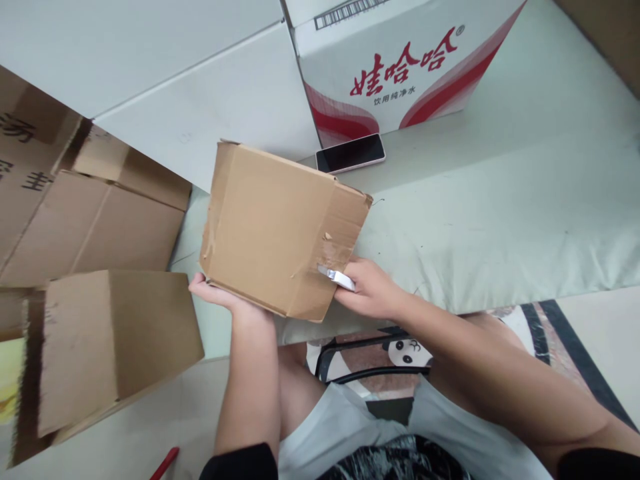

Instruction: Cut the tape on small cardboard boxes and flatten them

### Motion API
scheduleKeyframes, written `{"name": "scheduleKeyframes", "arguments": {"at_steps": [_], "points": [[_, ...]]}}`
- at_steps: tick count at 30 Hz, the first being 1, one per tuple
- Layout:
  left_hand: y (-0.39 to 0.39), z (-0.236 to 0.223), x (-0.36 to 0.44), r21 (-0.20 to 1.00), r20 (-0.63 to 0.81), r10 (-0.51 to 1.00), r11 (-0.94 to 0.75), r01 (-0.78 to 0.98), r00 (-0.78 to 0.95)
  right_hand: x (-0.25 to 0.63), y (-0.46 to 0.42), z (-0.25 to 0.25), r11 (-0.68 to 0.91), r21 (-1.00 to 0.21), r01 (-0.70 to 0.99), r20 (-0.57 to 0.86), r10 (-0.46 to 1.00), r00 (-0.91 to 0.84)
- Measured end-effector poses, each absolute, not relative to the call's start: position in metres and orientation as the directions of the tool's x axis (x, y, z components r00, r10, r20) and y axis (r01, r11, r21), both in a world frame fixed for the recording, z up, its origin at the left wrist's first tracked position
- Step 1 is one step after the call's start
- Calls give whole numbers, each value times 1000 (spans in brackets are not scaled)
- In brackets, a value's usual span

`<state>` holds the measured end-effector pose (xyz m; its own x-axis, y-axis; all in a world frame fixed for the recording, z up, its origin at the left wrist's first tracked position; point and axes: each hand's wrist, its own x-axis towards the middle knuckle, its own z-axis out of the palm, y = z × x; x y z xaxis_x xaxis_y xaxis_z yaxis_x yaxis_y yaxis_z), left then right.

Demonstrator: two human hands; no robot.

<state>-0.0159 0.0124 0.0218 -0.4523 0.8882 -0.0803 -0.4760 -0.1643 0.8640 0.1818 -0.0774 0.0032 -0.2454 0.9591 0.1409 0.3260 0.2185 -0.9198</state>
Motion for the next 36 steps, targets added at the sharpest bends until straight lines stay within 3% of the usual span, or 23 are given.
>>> {"name": "scheduleKeyframes", "arguments": {"at_steps": [20, 29, 36], "points": [[12, 23, -13, 863, -133, 876, -128, -489, -463, 183, -77, 1, 271, -902, 335, 189, 947, -259], [15, 22, -13, 850, -120, 867, -161, -501, -484, 182, -78, 3, 196, -920, 338, 103, 956, -273], [15, 23, -10, 839, -72, 891, -189, -510, -449, 180, -81, 3, 253, -904, 346, 201, 963, -179]]}}
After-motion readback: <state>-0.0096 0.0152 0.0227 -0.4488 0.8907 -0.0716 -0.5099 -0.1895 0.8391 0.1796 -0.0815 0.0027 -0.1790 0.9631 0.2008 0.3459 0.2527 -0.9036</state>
